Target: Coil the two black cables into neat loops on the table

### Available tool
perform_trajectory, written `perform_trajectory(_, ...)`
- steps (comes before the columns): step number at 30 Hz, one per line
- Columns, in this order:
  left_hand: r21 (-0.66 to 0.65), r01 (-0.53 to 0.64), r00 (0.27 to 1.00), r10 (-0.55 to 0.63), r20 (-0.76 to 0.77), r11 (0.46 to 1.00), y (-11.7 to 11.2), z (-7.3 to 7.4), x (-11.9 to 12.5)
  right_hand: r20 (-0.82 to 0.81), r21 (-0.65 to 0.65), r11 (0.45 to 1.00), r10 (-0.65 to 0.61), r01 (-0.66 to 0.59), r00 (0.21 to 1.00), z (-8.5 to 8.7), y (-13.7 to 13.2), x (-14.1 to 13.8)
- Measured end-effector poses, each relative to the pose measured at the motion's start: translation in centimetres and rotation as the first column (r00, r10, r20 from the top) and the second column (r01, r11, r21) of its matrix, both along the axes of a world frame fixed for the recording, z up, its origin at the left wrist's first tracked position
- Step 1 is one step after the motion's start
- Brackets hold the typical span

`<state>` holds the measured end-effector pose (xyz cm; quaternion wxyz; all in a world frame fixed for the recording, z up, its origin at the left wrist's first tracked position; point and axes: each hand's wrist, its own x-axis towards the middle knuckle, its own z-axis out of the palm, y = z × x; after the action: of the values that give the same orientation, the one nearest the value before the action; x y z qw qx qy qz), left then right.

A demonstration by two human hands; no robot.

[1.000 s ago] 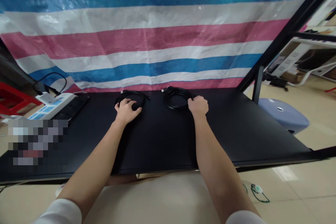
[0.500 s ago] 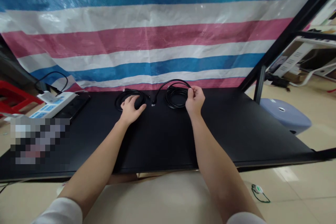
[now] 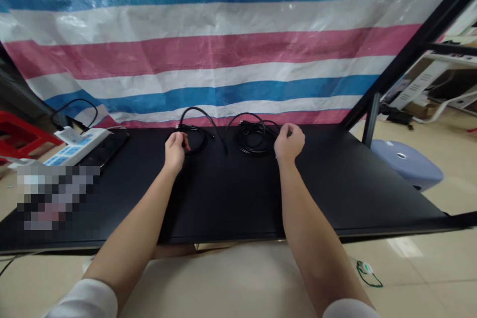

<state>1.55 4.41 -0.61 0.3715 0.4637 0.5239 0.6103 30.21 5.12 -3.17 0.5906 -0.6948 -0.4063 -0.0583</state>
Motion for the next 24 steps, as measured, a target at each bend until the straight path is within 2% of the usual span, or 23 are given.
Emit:
perform_trajectory(2, -0.019, -0.028, 0.991, 0.030, 0.134, 0.999, 0.2, 0.3, -0.8, 0.001, -0.158, 0.987, -0.025, 0.025, 1.000, -0.3, 0.3, 1.0)
perform_trajectory(4, -0.050, -0.043, 0.968, 0.054, 0.247, 0.998, 0.3, 0.6, -1.4, -0.059, -0.321, 0.947, 0.010, -0.028, 0.998, -0.5, 0.5, 1.4)
perform_trajectory(6, -0.086, -0.045, 0.931, 0.073, 0.358, 0.995, 0.2, 0.9, -1.8, -0.168, -0.411, 0.908, 0.013, -0.082, 0.986, -0.5, 0.5, 1.5)
perform_trajectory(10, -0.170, -0.036, 0.814, 0.128, 0.566, 0.985, 0.1, 1.5, -1.9, -0.300, -0.407, 0.907, -0.023, -0.107, 0.954, -0.1, 0.1, 1.4)
perform_trajectory(14, -0.227, -0.009, 0.717, 0.164, 0.677, 0.974, 0.1, 1.8, -2.1, -0.221, -0.483, 0.863, 0.044, -0.148, 0.974, 0.2, -0.3, 1.2)
perform_trajectory(16, -0.241, 0.009, 0.681, 0.171, 0.712, 0.970, 0.0, 1.9, -2.2, -0.189, -0.482, 0.864, 0.064, -0.149, 0.980, 0.1, -0.4, 1.1)
perform_trajectory(18, -0.251, 0.025, 0.655, 0.173, 0.736, 0.968, -0.1, 2.1, -2.3, -0.165, -0.433, 0.894, 0.043, -0.112, 0.985, -0.1, -0.3, 1.0)
perform_trajectory(20, -0.263, 0.028, 0.638, 0.186, 0.747, 0.964, -0.2, 2.4, -2.4, -0.184, -0.305, 0.950, 0.013, -0.070, 0.983, -0.1, -0.2, 0.8)
perform_trajectory(22, -0.285, 0.022, 0.632, 0.208, 0.746, 0.958, -0.2, 2.6, -2.4, -0.294, -0.090, 0.993, 0.052, -0.082, 0.954, -0.1, 0.1, 0.7)
perform_trajectory(24, -0.313, 0.002, 0.632, 0.241, 0.737, 0.950, -0.2, 2.8, -2.5, -0.454, 0.146, 0.980, 0.191, -0.139, 0.870, 0.1, 0.3, 0.7)
